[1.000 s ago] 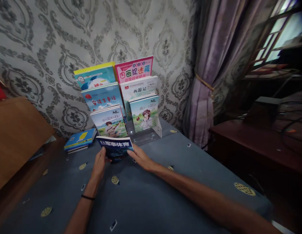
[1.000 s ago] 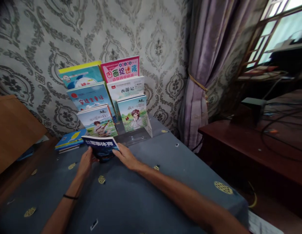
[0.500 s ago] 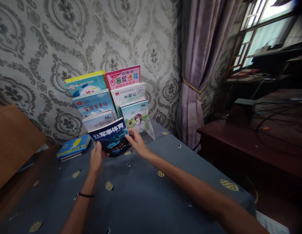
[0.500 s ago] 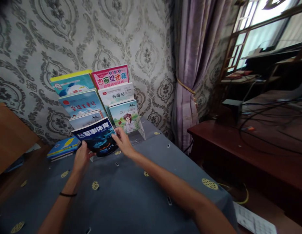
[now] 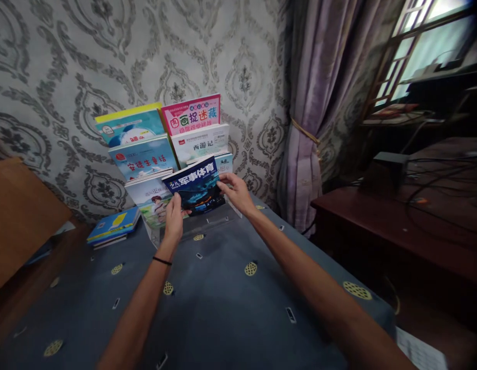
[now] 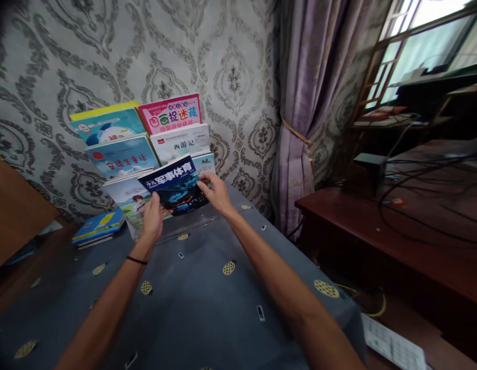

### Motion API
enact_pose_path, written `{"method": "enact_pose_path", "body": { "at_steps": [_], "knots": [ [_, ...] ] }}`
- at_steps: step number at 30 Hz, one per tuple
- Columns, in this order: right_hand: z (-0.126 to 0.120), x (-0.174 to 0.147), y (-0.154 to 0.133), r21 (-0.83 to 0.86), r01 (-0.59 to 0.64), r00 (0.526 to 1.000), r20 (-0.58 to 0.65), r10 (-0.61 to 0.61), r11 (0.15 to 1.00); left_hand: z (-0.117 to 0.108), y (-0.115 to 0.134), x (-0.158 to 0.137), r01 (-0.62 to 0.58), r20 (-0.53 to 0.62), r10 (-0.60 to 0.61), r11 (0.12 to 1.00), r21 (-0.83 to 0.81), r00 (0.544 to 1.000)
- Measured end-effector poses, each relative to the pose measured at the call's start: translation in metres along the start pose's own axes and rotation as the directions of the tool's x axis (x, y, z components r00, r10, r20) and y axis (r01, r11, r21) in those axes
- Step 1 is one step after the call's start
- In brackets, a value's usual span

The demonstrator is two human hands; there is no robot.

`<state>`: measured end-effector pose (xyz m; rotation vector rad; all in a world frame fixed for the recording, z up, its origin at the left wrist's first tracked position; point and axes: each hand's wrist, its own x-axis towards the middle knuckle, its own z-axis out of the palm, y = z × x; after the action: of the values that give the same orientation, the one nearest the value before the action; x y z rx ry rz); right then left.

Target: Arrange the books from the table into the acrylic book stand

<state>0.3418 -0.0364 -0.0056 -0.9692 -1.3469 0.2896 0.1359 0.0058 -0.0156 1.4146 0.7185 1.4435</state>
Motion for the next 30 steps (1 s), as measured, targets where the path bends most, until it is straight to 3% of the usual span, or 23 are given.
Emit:
{"method": "enact_pose_path", "body": {
  "at_steps": [6, 10, 17, 30],
  "knots": [
    [-0.028, 0.009, 0.017, -0.247, 0.012, 1.000, 0.004, -0.012, 0.969, 0.016, -0.015, -0.003, 0.025, 0.015, -0.024, 0.998, -0.054, 1.000],
    [-0.036, 0.011, 0.027, -0.243, -0.027, 0.995, 0.086, 0.049, 0.970, 0.021, -0.025, -0.006, 0.055, 0.030, -0.053, 0.997, -0.061, 0.998],
    [-0.046, 0.010, 0.038, -0.336, -0.092, 0.985, 0.107, 0.135, 0.937, 0.027, -0.038, -0.004, 0.068, 0.038, -0.068, 0.998, 0.006, 0.997],
    [-0.051, 0.007, 0.039, -0.351, -0.237, 0.961, 0.055, 0.272, 0.906, 0.036, -0.059, -0.005, 0.123, 0.141, -0.119, 0.992, -0.021, 0.983]
  ]
}}
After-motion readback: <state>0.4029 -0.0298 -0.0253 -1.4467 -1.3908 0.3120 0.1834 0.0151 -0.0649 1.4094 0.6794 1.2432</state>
